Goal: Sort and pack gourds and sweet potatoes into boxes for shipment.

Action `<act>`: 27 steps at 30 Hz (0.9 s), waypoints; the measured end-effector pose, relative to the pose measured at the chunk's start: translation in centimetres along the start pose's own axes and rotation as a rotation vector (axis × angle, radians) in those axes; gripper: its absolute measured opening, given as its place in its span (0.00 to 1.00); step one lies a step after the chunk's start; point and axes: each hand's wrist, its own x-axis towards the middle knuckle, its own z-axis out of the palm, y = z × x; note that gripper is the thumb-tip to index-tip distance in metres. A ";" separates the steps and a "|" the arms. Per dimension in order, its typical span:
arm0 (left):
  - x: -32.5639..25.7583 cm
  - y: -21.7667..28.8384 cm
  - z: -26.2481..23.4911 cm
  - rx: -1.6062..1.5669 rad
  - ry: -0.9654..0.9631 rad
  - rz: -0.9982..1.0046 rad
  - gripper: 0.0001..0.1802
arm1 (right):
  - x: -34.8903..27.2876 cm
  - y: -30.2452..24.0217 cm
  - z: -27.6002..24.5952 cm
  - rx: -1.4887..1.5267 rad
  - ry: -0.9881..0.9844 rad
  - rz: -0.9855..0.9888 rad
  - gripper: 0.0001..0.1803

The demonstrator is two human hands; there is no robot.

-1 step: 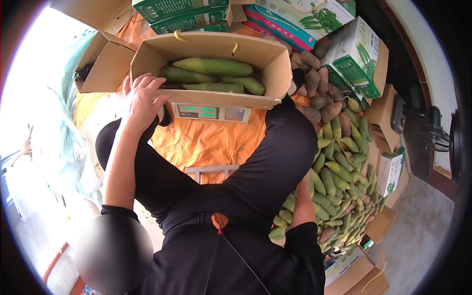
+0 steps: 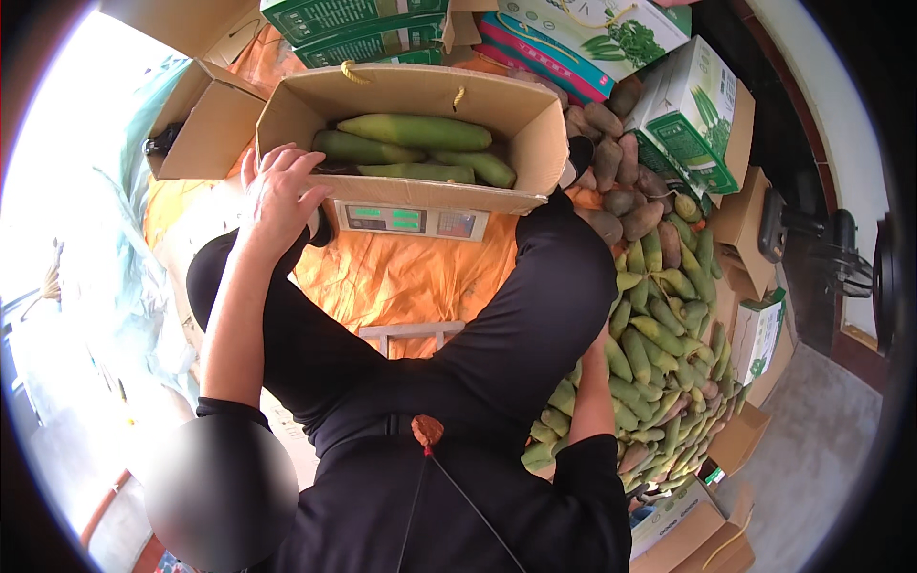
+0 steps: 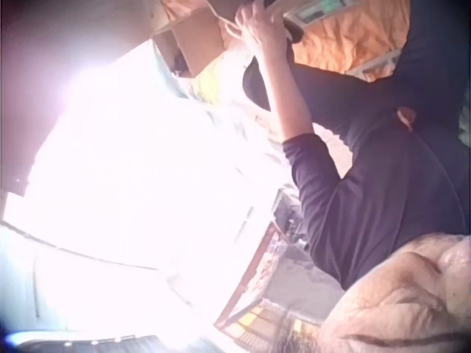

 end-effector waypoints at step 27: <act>-1.1 -1.1 -0.5 -0.060 0.015 -0.041 0.20 | -9.6 -48.8 -12.8 0.035 0.238 -1.212 0.21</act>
